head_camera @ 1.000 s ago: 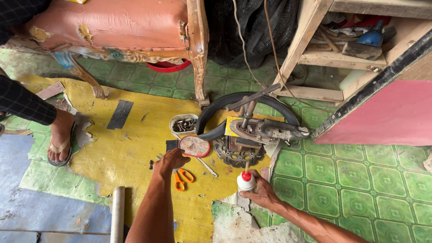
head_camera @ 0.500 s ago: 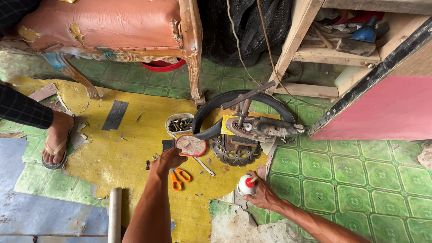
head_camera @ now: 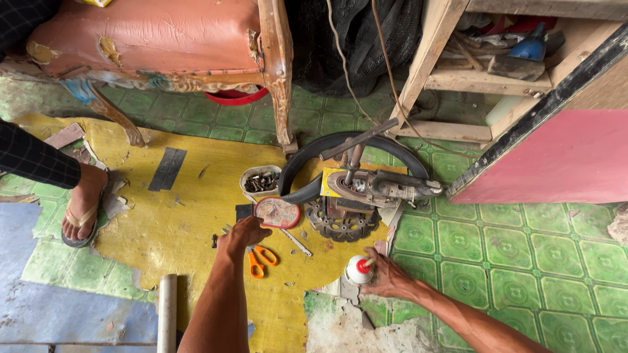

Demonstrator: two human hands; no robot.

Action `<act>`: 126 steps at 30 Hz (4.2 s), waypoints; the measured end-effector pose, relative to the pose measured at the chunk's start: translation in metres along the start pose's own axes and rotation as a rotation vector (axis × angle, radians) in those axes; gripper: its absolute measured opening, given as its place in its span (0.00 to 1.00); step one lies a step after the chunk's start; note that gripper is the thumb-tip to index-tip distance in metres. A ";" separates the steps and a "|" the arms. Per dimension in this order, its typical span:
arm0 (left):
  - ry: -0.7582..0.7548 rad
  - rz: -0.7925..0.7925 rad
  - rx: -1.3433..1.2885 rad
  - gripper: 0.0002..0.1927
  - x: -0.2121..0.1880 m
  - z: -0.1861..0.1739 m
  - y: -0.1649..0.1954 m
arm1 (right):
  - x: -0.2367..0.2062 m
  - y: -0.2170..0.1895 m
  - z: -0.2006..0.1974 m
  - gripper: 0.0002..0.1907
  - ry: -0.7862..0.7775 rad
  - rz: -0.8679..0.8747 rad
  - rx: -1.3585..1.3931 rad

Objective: The person applies liquid from a white bottle with a red cap to a metal part on a workbench, then uses a metal rod to manipulate the part. The person repeats the application and manipulation several times while adjusting the part's position.

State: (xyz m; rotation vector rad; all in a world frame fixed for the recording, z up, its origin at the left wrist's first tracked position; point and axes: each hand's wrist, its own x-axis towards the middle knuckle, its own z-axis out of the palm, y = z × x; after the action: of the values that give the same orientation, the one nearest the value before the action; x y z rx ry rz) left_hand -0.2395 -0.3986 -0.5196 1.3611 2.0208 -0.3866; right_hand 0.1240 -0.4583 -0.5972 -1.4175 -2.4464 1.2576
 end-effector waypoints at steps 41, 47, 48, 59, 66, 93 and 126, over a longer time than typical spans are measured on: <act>0.787 0.873 -0.239 0.10 -0.058 -0.068 0.202 | -0.037 0.031 -0.097 0.30 -0.299 0.452 -0.482; 0.858 0.899 -0.218 0.09 -0.061 -0.065 0.200 | -0.032 0.034 -0.097 0.30 -0.255 0.437 -0.510; 0.854 0.892 -0.203 0.09 -0.061 -0.064 0.200 | -0.033 0.035 -0.097 0.30 -0.255 0.438 -0.513; 0.835 0.849 -0.149 0.09 -0.055 -0.061 0.202 | -0.033 0.033 -0.097 0.26 -0.262 0.409 -0.515; 0.913 0.821 -0.125 0.13 -0.049 -0.058 0.206 | -0.033 0.031 -0.095 0.26 -0.272 0.390 -0.506; 0.936 0.778 -0.086 0.15 -0.048 -0.056 0.209 | -0.011 0.008 -0.063 0.28 -0.166 -0.012 -0.459; 0.941 0.787 -0.070 0.16 -0.047 -0.059 0.209 | -0.010 -0.006 -0.027 0.50 -0.296 -0.121 -0.455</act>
State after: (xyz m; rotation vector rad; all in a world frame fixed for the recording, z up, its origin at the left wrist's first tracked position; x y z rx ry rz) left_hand -0.0608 -0.3112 -0.4207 2.4029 1.8531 0.8052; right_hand 0.1362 -0.4505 -0.5722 -1.1995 -3.1215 0.9860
